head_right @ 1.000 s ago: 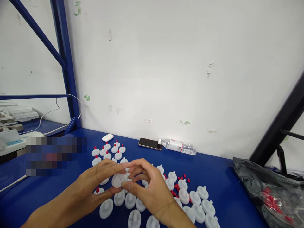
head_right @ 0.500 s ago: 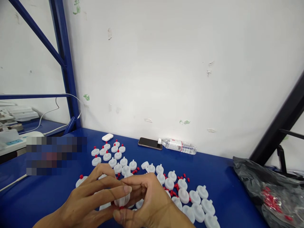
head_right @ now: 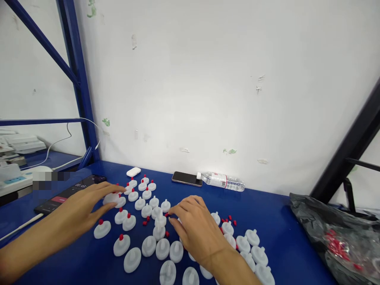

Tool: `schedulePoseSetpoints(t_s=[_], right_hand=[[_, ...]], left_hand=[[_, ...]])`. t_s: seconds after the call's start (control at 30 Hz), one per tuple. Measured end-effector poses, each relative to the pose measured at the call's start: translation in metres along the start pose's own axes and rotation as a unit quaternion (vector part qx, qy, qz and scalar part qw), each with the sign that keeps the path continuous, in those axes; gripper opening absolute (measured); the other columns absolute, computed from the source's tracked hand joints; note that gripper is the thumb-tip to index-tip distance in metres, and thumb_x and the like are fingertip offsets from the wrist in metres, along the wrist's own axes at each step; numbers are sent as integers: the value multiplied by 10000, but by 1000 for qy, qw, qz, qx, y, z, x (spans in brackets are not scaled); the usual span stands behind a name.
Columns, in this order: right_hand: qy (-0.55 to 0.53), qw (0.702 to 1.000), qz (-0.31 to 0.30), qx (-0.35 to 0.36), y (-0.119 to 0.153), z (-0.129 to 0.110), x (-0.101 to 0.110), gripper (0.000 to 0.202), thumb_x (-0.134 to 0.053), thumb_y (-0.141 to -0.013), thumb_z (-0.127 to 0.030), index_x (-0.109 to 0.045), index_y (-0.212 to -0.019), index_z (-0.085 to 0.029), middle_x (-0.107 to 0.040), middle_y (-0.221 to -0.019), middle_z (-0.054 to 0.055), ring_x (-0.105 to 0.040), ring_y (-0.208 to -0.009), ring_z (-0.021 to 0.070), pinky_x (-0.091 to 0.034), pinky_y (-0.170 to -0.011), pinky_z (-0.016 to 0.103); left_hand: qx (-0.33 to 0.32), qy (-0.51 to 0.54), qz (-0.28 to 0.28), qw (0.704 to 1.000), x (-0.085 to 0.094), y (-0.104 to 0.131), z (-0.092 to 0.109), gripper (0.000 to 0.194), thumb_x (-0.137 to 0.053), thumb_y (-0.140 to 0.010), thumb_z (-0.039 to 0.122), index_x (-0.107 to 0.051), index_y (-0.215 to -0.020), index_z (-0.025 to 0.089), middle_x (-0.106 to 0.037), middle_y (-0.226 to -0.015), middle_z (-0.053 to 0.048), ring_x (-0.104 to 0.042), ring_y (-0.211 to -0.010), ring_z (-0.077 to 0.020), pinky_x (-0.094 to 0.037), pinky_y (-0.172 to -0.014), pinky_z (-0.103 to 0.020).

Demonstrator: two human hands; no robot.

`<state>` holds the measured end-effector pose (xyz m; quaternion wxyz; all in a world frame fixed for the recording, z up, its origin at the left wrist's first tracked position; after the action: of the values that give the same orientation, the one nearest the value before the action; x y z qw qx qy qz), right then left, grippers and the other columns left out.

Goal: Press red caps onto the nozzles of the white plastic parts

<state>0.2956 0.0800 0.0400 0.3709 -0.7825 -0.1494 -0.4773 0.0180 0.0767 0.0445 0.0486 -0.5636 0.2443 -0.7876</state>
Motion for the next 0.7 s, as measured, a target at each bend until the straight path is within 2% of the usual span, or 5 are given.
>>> schedulePoseSetpoints(t_s=[0.17,0.37,0.5,0.57,0.7], right_hand=[[72,995,-54,37,1,0,-15,255,-573,-979,-95,-703,-1146,-239,-737,-1057,49,-654,-1081,265,-433,-1082,530],[68,992,-94,55,7,-6,-20,642,-440,-887,60,-534,-1425,-277,-645,-1349,56,-577,-1253,266,-430,-1118,488],[62,989,-121,61,10,-6,-23,794,-422,-767,117,-516,-1447,-283,-612,-1408,53,-534,-1322,261,-360,-1178,496],[63,989,-121,59,9,-7,-22,740,-434,-802,106,-527,-1430,-273,-640,-1359,59,-557,-1290,257,-359,-1175,499],[58,994,-89,36,3,-7,-18,272,-505,-997,-79,-658,-1159,-235,-714,-1091,42,-660,-1054,223,-384,-1145,502]], left_hand=[[42,-43,-71,996,-9,0,-36,311,-515,-826,250,-677,-1089,287,-731,-1045,-45,-679,-1026,-316,-519,-849,-428],[46,-52,-82,994,-17,2,-34,342,-544,-818,256,-670,-1134,287,-737,-1018,-58,-700,-959,-319,-516,-750,-393],[47,-44,-66,996,-18,-2,-23,322,-470,-961,423,-678,-1140,254,-734,-1067,-93,-692,-1003,-321,-524,-852,-437],[33,-38,-48,998,-16,-5,-11,370,-391,-1018,436,-681,-1145,244,-727,-1094,-97,-675,-1058,-312,-516,-924,-452],[-31,-5,-50,998,-22,-5,22,388,-317,-1078,370,-624,-1298,278,-672,-1292,-61,-631,-1204,-250,-501,-1051,-419]])
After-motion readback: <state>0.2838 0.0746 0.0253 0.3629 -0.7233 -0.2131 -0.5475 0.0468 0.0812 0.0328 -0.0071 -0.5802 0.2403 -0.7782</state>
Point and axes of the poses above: each hand's wrist, its own y-axis away from the middle knuckle, its own x-axis out of the back of the hand, z = x × y, the point moved 5 cm from there along -y, towards the middle knuckle
